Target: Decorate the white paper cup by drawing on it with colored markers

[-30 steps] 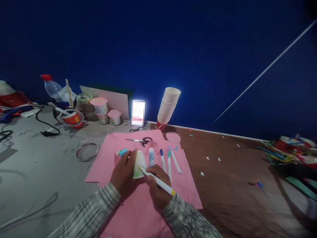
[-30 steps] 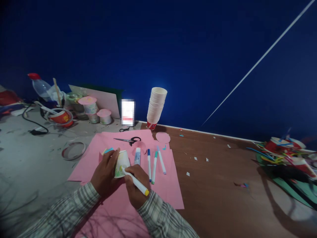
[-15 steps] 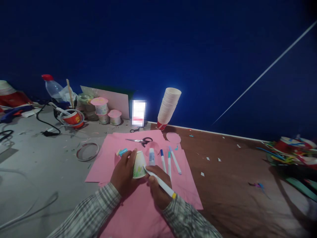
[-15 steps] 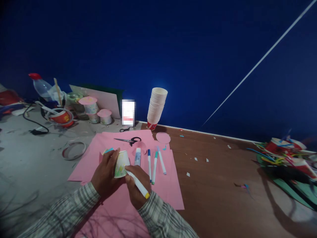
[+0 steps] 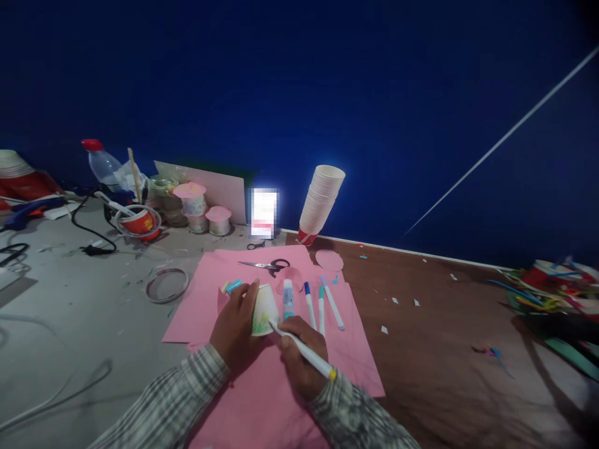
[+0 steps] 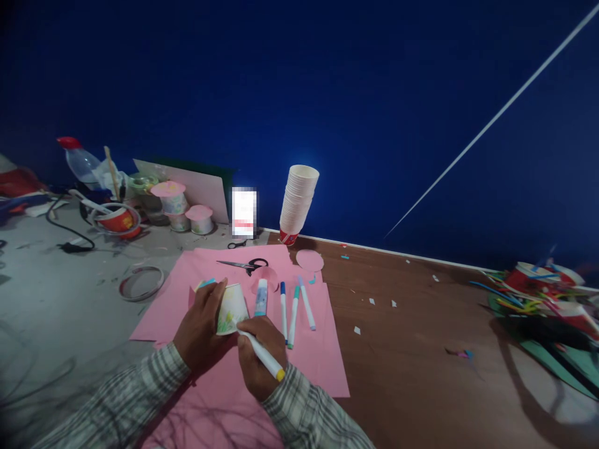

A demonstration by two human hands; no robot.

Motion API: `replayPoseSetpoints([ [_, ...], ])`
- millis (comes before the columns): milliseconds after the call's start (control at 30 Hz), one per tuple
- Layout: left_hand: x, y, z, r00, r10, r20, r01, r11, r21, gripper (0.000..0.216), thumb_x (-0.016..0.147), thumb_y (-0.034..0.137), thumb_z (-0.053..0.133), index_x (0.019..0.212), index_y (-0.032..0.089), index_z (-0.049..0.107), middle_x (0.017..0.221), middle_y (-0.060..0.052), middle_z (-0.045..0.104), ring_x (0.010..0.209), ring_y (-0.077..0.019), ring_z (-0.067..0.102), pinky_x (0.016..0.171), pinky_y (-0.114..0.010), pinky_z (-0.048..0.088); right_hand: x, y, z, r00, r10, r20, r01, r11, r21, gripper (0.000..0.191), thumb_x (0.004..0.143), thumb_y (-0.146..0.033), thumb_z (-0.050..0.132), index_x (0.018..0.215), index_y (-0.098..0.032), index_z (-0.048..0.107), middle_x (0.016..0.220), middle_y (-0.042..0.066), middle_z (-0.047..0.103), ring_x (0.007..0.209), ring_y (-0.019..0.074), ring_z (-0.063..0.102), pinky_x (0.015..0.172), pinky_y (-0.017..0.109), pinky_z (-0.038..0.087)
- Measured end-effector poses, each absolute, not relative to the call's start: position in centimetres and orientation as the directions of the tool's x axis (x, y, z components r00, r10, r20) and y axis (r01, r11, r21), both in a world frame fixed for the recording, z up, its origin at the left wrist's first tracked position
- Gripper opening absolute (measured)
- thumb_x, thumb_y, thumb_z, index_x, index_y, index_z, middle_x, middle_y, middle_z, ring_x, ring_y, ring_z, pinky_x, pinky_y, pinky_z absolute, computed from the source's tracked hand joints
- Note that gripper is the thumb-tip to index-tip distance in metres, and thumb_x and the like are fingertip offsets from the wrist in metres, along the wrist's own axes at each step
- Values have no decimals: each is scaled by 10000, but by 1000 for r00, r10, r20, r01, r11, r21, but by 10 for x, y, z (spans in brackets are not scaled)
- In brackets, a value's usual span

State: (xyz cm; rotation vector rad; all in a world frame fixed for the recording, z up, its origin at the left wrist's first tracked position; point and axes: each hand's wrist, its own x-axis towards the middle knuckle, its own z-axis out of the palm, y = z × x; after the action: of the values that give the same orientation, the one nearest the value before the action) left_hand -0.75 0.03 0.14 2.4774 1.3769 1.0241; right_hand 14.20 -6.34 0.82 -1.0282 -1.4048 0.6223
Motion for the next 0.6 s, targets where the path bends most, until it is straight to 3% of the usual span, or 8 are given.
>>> replayPoseSetpoints([
  [167, -8, 0, 1, 340, 800, 494, 701, -566, 434, 964, 527, 388, 695, 1316, 125, 208, 1094, -161, 431, 1058, -355, 437, 857, -525, 451, 142, -65, 10, 67, 867, 493, 210, 471, -857, 189, 757, -143, 548, 885, -222, 662, 690, 38, 624, 580, 235, 595, 504, 322, 503],
  [367, -7, 1, 2, 298, 833, 466, 698, -523, 490, 1037, 524, 420, 701, 1332, 110, 129, 1126, -186, 430, 1078, -368, 416, 872, -558, 424, 140, -65, 12, 62, 886, 460, 208, 440, -874, 185, 771, -146, 532, 891, -205, 660, 708, 41, 618, 519, 206, 576, 437, 278, 467],
  [600, -6, 1, -1, 268, 849, 454, 675, -502, 540, 1023, 517, 357, 712, 1328, 116, 136, 1148, -187, 410, 1081, -365, 418, 869, -556, 425, 138, -64, 10, 38, 858, 512, 231, 491, -840, 200, 760, -127, 541, 897, -215, 657, 681, 33, 614, 620, 244, 590, 543, 328, 498],
])
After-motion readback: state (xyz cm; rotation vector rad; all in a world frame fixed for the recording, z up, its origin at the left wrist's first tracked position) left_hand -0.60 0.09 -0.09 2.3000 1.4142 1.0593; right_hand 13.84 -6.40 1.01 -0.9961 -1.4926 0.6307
